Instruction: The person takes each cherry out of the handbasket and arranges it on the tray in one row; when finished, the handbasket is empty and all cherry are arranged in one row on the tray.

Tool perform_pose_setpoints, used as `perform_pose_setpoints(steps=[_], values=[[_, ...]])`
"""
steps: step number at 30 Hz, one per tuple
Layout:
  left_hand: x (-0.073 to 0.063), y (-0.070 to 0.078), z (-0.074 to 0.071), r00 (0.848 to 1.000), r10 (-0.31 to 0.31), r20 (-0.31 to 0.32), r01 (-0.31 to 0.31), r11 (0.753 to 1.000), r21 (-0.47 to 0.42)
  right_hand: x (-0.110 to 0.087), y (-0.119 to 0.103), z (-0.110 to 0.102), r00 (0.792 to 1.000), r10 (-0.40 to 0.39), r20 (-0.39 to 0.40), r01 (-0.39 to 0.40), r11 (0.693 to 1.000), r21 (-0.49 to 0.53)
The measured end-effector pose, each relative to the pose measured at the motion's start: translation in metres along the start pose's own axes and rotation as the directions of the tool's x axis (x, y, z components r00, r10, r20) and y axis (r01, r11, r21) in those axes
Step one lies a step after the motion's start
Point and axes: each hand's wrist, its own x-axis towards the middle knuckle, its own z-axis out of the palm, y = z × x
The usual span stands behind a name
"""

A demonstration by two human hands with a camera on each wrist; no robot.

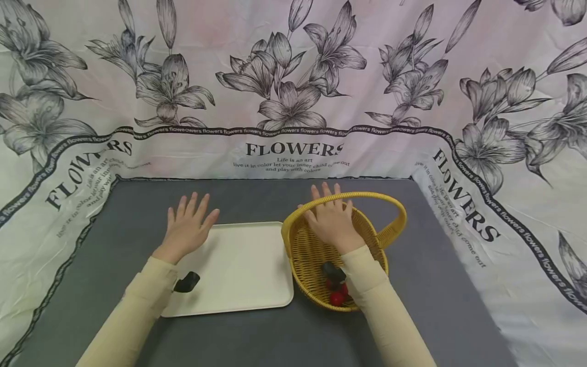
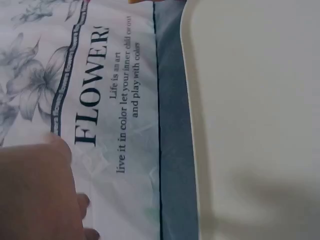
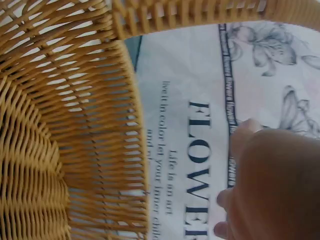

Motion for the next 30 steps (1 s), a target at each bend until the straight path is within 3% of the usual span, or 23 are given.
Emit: perform_pose_setpoints(steps=[6,11,15,19,23,27,30], values=[[-0.022,-0.044,0.009,0.995,-0.092,0.023,0.094,0.989,-0.111,-0.021,0.007,-0.012,0.991,-0.040,0.128,0.038,0.999,0.017],[-0.049,-0.076,0.021,0.983,-0.182,-0.040,0.172,0.968,-0.183,-0.036,0.017,-0.014,0.942,-0.134,0.307,0.127,0.991,0.042],[-0.064,-0.091,0.030,0.975,-0.207,-0.083,0.183,0.955,-0.232,-0.042,0.025,-0.005,0.902,-0.220,0.371,0.220,0.975,0.043],[-0.068,-0.097,0.036,0.973,-0.226,-0.039,0.205,0.935,-0.290,-0.044,0.031,0.003,0.890,-0.244,0.385,0.231,0.970,0.080],[-0.066,-0.104,0.041,0.961,-0.276,0.013,0.261,0.891,-0.372,-0.046,0.031,0.006,0.874,-0.227,0.431,0.198,0.974,0.112],[-0.063,-0.115,0.046,0.953,-0.302,0.035,0.281,0.828,-0.485,-0.046,0.032,0.009,0.858,-0.263,0.442,0.234,0.965,0.120],[-0.062,-0.122,0.050,0.953,-0.303,0.030,0.271,0.798,-0.539,-0.047,0.034,0.013,0.853,-0.307,0.422,0.280,0.952,0.127]])
